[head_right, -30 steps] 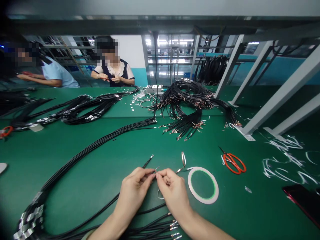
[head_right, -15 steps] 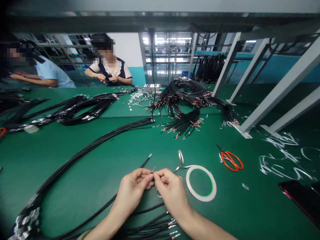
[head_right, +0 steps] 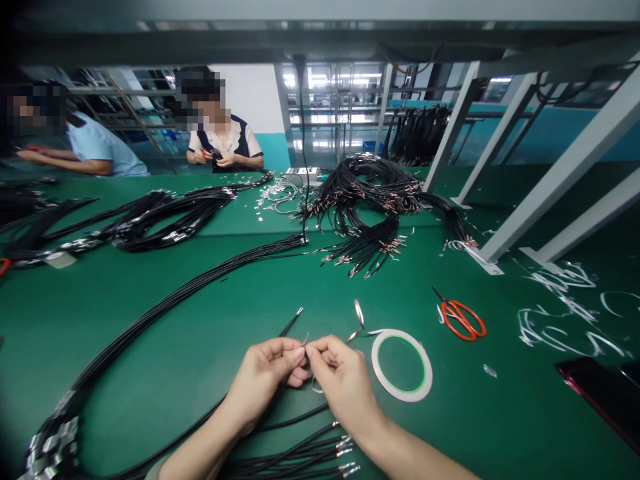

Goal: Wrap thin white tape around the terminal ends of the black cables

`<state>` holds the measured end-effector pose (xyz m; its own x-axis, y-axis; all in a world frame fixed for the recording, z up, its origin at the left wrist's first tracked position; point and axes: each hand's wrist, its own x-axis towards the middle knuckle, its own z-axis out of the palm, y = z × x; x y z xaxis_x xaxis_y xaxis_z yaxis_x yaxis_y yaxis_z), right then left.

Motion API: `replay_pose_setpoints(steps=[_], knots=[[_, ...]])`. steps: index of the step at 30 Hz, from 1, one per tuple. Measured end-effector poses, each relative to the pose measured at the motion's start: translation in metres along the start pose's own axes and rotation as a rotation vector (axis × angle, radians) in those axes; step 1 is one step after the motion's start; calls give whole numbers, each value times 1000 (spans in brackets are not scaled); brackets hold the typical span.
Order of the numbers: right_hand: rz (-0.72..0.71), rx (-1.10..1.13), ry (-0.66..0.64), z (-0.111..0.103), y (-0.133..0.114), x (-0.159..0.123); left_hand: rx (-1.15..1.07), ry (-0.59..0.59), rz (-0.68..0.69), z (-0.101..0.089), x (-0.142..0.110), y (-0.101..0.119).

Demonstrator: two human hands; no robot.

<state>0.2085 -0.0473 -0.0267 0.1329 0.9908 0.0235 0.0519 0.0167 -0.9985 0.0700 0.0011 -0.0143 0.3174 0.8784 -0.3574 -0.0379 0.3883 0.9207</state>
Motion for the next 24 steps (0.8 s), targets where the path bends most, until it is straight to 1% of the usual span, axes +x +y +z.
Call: replay_pose_setpoints(steps=[9,16,20,24], knots=[[30,95,-31,-2,-2,2,-111,-78,-76,-2,-3,3],[53,138,-58,-6,-2,5,-158,-136,-91,-3,-4,4],[57,148,-65,-7,1,6,-123,-125,-79,-3,-3,4],[68,124,-40,-6,4,7,-40,-76,-67,-5,0,4]])
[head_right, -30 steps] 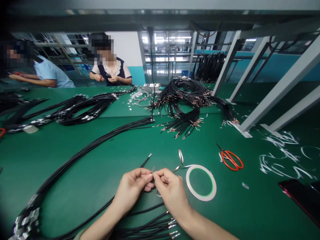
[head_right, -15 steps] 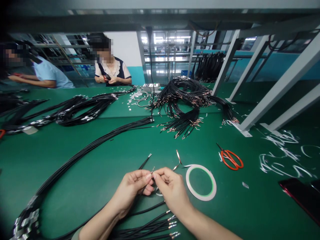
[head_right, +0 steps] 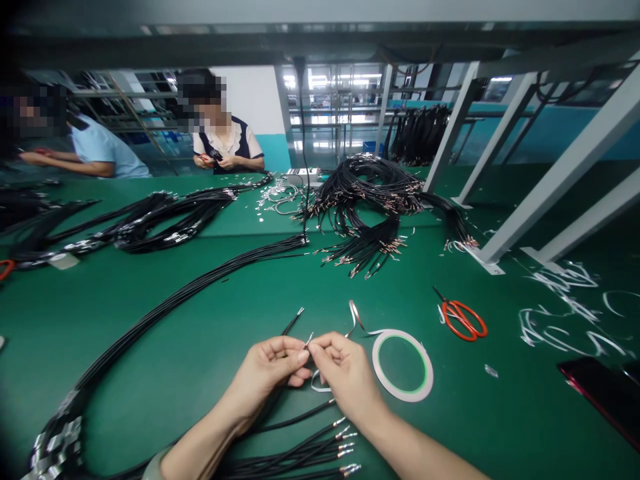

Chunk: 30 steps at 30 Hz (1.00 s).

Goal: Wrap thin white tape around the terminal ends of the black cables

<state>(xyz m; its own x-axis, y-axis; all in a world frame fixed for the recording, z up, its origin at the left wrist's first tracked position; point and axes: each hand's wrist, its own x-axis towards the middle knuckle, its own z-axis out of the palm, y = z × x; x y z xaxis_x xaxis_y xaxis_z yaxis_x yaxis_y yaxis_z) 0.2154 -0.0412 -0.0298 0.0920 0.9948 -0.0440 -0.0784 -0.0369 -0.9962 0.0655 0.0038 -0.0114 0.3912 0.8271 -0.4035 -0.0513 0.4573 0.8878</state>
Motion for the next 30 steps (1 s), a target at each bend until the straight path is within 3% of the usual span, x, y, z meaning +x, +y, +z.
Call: replay_pose_setpoints(steps=[10,24,30], knots=[[10,-52,-10,4,-1,-4,208,139,126,3,2,-4],[14,20,-49,1,-10,-2,-46,-25,-14,4,-5,2],[26,44,-46,2,-11,-2,-102,-37,-30,4,-4,2]])
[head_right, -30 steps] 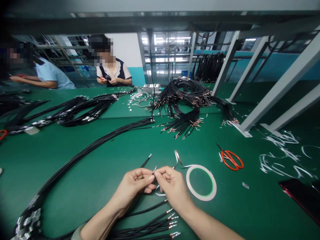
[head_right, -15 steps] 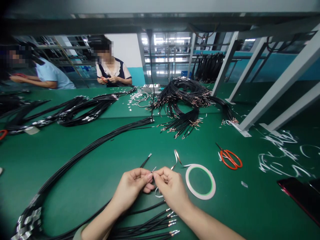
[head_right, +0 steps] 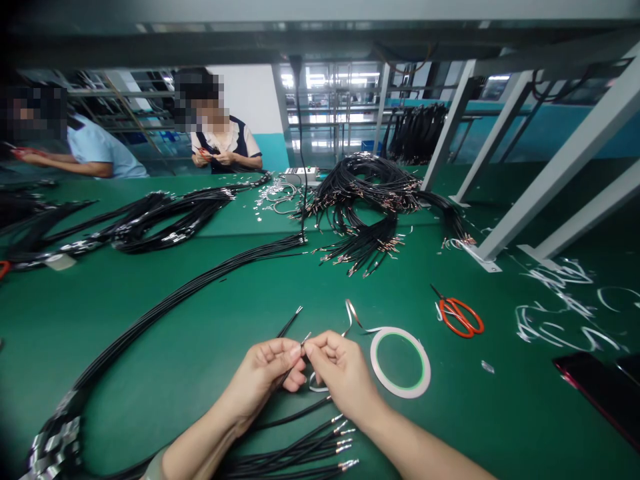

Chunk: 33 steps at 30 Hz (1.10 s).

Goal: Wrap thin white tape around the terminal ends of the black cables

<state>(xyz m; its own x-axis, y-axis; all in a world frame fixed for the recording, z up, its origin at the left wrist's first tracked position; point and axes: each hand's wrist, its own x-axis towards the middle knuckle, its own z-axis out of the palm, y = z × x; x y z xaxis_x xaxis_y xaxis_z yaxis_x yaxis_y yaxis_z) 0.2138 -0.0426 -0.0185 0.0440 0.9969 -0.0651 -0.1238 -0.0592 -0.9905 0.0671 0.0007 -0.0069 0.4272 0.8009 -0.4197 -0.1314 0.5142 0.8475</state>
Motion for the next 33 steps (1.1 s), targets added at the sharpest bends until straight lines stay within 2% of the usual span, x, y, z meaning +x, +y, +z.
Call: replay_pose_setpoints(steps=[17,24,30,33], knots=[[-2,56,-36,-1,6,6,-227,-100,-134,-6,1,1],[8,86,-20,0,10,7,-245,-118,-178,-6,0,4],[17,192,7,2,11,8,-199,-174,-139,-4,-2,2],[-27,178,117,1,12,10,-64,-160,-49,-1,-3,1]])
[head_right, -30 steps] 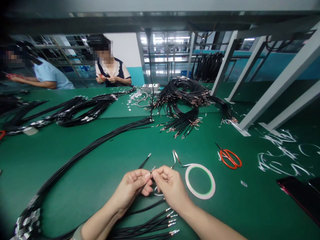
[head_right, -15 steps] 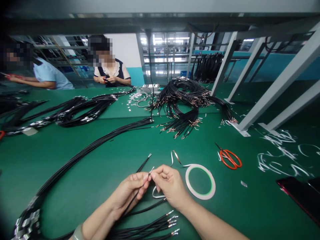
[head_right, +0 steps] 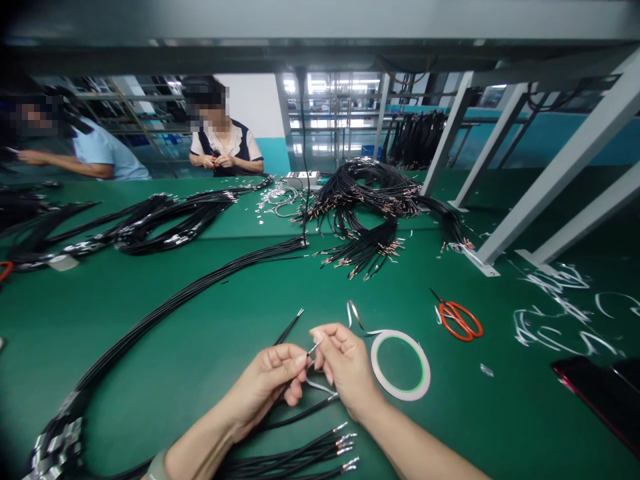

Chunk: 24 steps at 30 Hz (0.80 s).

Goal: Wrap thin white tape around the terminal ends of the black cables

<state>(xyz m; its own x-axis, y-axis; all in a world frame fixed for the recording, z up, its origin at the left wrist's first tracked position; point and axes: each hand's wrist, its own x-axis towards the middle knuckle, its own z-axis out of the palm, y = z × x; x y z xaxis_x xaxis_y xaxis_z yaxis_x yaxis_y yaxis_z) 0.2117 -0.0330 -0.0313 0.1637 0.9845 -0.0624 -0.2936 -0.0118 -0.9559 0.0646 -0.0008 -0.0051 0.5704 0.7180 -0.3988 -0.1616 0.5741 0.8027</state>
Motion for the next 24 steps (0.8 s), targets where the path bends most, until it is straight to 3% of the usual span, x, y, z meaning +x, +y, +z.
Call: replay_pose_setpoints(steps=[5,10,16,24], knots=[[-112,-41,150,-4,1,1,196,155,104,-1,4,-1],[-130,-94,79,-4,-2,-5,283,248,171,-3,5,-3],[-122,-65,-17,-1,-3,-7,314,260,199,-1,6,-4],[-91,61,-49,1,2,-1,354,205,132,-1,7,-6]])
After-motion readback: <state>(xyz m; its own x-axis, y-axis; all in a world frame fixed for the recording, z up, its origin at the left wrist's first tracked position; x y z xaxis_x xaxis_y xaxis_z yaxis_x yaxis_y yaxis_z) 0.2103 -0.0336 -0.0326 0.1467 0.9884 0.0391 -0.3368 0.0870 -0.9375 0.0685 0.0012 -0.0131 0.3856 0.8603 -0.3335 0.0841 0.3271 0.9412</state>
